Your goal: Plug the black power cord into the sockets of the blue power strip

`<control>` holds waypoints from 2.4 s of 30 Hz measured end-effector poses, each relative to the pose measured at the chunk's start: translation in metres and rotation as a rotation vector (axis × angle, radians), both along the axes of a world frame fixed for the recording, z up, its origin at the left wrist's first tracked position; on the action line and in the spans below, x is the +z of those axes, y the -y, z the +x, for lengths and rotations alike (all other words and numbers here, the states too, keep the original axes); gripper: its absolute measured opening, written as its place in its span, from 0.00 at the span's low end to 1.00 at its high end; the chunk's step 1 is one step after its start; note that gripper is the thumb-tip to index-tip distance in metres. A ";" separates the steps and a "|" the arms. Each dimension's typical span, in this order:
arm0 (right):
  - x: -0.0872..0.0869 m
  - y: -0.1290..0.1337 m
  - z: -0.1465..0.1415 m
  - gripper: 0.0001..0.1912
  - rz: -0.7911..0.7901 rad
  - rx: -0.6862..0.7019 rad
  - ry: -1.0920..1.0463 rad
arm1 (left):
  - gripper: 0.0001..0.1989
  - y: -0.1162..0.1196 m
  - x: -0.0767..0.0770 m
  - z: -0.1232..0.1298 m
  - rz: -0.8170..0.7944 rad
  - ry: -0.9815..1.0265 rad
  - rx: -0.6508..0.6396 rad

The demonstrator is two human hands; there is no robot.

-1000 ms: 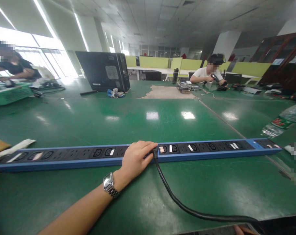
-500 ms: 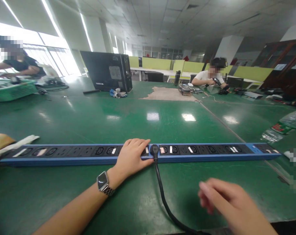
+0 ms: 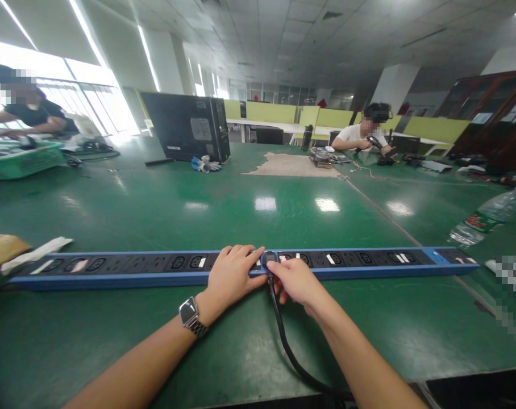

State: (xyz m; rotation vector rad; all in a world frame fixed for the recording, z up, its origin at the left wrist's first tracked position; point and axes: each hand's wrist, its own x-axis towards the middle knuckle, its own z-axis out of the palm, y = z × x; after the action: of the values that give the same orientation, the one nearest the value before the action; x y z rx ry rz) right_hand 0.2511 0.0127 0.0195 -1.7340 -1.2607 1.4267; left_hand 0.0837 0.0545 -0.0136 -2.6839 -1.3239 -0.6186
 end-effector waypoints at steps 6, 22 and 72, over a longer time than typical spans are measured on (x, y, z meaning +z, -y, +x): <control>-0.004 0.000 -0.009 0.19 0.000 -0.176 -0.365 | 0.26 0.001 0.001 0.001 0.009 0.023 0.013; 0.005 0.008 0.109 0.25 -0.166 -0.395 -0.152 | 0.31 0.000 0.000 0.000 0.001 0.028 0.009; -0.001 0.010 0.092 0.23 0.263 -0.159 1.068 | 0.30 0.000 0.001 0.001 0.006 0.027 -0.004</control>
State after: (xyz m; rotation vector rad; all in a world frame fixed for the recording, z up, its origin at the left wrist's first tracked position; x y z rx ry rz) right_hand 0.3436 0.0032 0.0186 -2.3951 -1.6328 0.1298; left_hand 0.0843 0.0541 -0.0124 -2.6835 -1.3223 -0.6608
